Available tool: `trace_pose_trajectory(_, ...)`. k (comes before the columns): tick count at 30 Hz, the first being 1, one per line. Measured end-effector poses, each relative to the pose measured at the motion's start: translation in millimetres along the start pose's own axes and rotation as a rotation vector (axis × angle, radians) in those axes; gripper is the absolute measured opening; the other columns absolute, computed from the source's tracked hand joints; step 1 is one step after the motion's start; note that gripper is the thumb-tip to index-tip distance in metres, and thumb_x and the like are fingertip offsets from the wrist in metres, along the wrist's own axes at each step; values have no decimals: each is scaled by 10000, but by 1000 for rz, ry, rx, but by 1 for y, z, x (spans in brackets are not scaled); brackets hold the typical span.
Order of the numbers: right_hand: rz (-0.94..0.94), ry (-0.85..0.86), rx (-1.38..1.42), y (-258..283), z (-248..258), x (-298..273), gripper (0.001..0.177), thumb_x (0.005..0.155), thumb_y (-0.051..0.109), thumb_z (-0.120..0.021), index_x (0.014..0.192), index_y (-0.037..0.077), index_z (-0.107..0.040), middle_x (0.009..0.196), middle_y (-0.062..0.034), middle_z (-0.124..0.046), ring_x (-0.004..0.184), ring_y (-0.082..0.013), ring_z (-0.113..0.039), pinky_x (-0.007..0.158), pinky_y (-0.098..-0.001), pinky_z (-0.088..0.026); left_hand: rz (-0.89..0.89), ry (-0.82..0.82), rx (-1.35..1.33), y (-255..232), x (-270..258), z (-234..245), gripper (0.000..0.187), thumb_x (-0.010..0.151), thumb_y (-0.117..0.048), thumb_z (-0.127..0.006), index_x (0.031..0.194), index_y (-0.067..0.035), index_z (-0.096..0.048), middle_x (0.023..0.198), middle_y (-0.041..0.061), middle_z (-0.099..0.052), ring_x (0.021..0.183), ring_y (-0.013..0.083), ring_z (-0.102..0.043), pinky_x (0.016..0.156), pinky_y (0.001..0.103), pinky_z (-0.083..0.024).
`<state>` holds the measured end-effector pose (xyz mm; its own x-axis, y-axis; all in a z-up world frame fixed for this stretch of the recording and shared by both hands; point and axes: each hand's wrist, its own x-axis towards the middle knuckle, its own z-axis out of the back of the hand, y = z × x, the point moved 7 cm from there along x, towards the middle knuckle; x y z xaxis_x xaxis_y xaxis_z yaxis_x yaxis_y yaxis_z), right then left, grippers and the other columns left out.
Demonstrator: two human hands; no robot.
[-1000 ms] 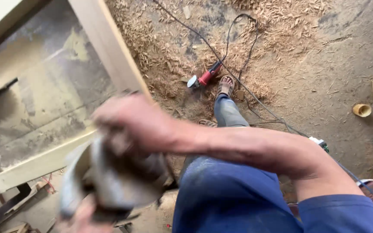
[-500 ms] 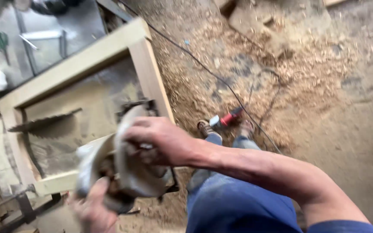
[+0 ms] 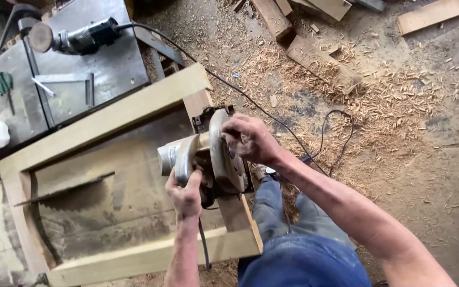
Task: Marking wood with a square and pencil and preparing a circular saw for use.
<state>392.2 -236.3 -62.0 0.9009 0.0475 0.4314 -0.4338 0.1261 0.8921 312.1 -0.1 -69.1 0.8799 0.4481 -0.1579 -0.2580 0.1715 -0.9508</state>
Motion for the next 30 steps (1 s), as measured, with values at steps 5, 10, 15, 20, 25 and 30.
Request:
trace_pose_trajectory(5,-26,-15,31,-9,-8,22,175,850,-34,-702,964,96,-732,796,-102,-646,701,-290,-672,674,-374,-560,-12,-23,15,-13,20,-6,191,688,4,-785,844,-86,-723,659,35,-631,612,77,-588,531,246,-508)
trace_pose_trajectory(10,12,-31,22,-21,-8,41,163,887,-21,-684,1001,93,-708,813,-114,-615,720,-315,-650,689,-411,-552,-91,-5,89,-48,30,-26,129,770,-47,-744,889,-89,-716,669,44,-635,597,88,-592,544,254,-494)
trace_pose_trajectory(15,50,-60,13,-22,-9,73,116,915,-2,-667,1008,68,-676,837,-167,-620,765,-399,-662,695,-473,-551,-139,-31,166,-62,56,-36,90,785,-87,-741,863,-104,-700,617,21,-613,555,78,-599,519,226,-477)
trace_pose_trajectory(20,91,61,-35,-18,-10,96,103,939,12,-616,1003,88,-590,968,-107,-687,867,-304,-652,751,-427,-530,-211,39,168,-55,74,-37,321,795,-128,-653,1079,-1,-734,925,76,-736,772,182,-698,584,301,-611)
trace_pose_trajectory(25,127,44,-64,-25,-13,109,95,951,-27,-609,906,52,-581,829,-76,-635,714,-213,-598,583,-332,-490,-136,-3,124,-57,80,-38,222,773,-116,-655,967,-24,-714,789,30,-702,624,129,-659,480,277,-546)
trace_pose_trajectory(30,14,-67,-116,-51,-23,127,122,869,-6,-544,791,87,-561,721,-57,-664,630,-206,-617,546,-343,-480,-87,-12,3,-56,81,-43,144,784,-64,-669,909,-16,-721,649,66,-653,474,138,-581,391,300,-463)
